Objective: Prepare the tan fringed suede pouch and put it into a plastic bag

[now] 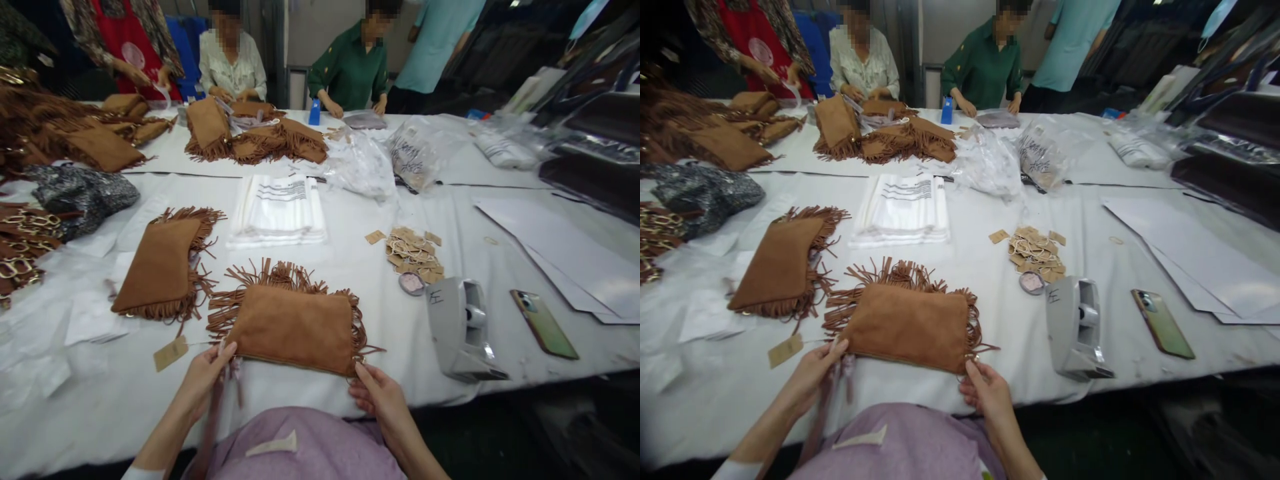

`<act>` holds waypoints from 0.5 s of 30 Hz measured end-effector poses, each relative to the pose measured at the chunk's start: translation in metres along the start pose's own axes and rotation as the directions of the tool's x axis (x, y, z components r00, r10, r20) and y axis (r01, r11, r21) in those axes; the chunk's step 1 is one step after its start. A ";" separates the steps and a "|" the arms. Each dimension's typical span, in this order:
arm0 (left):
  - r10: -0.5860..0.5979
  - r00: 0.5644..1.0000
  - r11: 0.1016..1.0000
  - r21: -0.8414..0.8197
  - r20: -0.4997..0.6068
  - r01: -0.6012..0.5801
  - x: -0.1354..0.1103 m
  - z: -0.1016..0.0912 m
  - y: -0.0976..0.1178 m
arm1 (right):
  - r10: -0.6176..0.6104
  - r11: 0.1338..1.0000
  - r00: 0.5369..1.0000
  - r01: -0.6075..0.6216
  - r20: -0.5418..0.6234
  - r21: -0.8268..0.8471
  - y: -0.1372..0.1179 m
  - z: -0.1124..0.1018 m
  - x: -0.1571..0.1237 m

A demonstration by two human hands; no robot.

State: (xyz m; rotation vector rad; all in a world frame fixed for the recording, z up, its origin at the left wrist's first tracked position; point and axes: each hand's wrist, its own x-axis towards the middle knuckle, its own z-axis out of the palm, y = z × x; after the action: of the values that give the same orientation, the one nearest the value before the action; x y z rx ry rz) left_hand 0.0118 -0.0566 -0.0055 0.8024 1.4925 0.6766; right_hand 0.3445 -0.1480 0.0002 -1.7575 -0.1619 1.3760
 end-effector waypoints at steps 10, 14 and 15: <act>-0.170 0.984 0.913 -0.369 0.044 0.174 0.010 0.016 0.012 | -0.340 0.895 0.894 0.403 -0.291 0.191 -0.061 -0.052 0.042; -0.343 0.939 0.834 -0.449 0.037 0.322 0.012 0.014 0.020 | -0.289 0.868 0.880 0.407 -0.377 0.284 -0.070 -0.078 0.029; -0.361 0.931 0.817 -0.462 0.057 0.345 0.012 0.013 0.025 | -0.209 0.916 0.928 0.296 -0.309 0.272 -0.067 -0.078 0.022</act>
State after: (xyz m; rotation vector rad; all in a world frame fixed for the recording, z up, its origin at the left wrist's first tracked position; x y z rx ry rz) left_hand 0.0270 -0.0329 0.0062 0.1339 1.3783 0.7245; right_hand 0.4446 -0.1371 0.0308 -1.5730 -0.0158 0.9021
